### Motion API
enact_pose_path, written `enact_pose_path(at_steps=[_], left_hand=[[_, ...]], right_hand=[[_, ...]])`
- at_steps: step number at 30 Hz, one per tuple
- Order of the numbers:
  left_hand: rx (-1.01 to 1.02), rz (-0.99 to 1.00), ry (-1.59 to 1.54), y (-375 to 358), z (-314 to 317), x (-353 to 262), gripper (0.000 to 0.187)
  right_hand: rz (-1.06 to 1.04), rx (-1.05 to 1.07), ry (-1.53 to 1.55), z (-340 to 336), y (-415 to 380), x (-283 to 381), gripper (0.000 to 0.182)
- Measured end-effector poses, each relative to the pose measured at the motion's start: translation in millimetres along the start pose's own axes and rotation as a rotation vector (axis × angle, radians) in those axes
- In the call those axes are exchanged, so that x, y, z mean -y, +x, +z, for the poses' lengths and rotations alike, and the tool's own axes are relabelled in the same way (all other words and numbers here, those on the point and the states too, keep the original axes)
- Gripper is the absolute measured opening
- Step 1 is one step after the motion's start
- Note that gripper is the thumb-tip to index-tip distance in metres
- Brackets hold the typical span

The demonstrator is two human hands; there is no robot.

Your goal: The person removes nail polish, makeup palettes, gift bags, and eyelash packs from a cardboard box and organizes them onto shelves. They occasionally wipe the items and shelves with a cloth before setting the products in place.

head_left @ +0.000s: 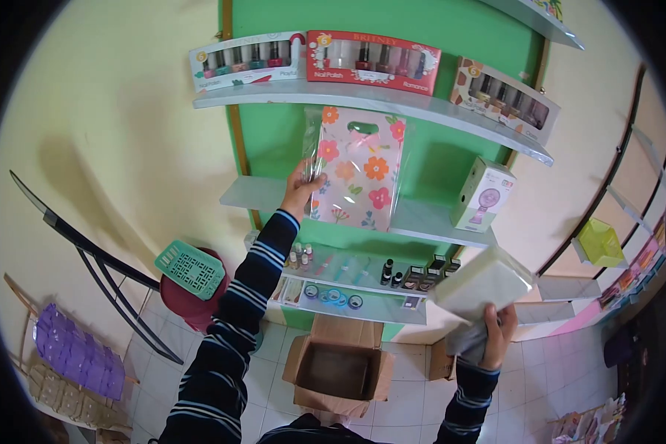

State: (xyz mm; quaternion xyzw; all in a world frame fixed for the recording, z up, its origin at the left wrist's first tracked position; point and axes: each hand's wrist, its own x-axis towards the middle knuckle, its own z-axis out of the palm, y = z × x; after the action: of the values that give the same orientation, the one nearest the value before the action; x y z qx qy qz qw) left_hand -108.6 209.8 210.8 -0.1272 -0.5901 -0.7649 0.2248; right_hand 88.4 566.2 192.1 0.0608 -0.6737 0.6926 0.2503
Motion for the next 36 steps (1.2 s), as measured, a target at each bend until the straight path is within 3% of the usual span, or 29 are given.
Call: enact_pose_path(at_steps=[4,9,11,14,21,24,26,28,30,31,32,34,36], left_hand=[[-0.003,-0.116,-0.042,13,34,4,0.047],[0.082,-0.039,-0.066,30,59,25,0.047],[0.071,-0.025,-0.069,30,63,28,0.042],[0.085,-0.042,-0.030,31,65,30,0.050],[0.026,0.090,0.002,37,70,37,0.043],[0.024,0.109,0.011,41,72,41,0.044],[0.020,0.126,0.005,42,74,44,0.045],[-0.054,0.050,0.025,42,76,43,0.047],[-0.029,0.057,0.038,46,75,46,0.047],[-0.008,0.063,0.051,47,75,48,0.048],[-0.008,0.065,0.052,46,75,45,0.048],[-0.026,0.001,0.040,43,77,41,0.039],[-0.021,0.060,-0.003,45,77,45,0.041]], right_hand=[[0.026,-0.136,0.081,-20,-33,7,0.038],[-0.030,-0.230,0.076,-33,-50,1,0.038],[0.010,-0.196,0.041,-36,-56,1,0.037],[0.100,-0.197,0.069,-39,-61,-4,0.039],[0.118,-0.118,0.088,-27,-58,-6,0.036],[0.119,-0.007,-0.093,2,-20,3,0.035],[0.097,0.137,0.065,28,25,-12,0.030],[0.090,0.224,0.078,56,75,-31,0.030],[-0.049,0.293,0.003,86,120,-47,0.036],[0.047,0.323,0.023,99,139,-57,0.040],[0.032,0.302,-0.120,108,156,-67,0.045],[0.114,0.314,-0.051,122,178,-83,0.048],[0.096,0.288,-0.070,128,188,-88,0.048]])
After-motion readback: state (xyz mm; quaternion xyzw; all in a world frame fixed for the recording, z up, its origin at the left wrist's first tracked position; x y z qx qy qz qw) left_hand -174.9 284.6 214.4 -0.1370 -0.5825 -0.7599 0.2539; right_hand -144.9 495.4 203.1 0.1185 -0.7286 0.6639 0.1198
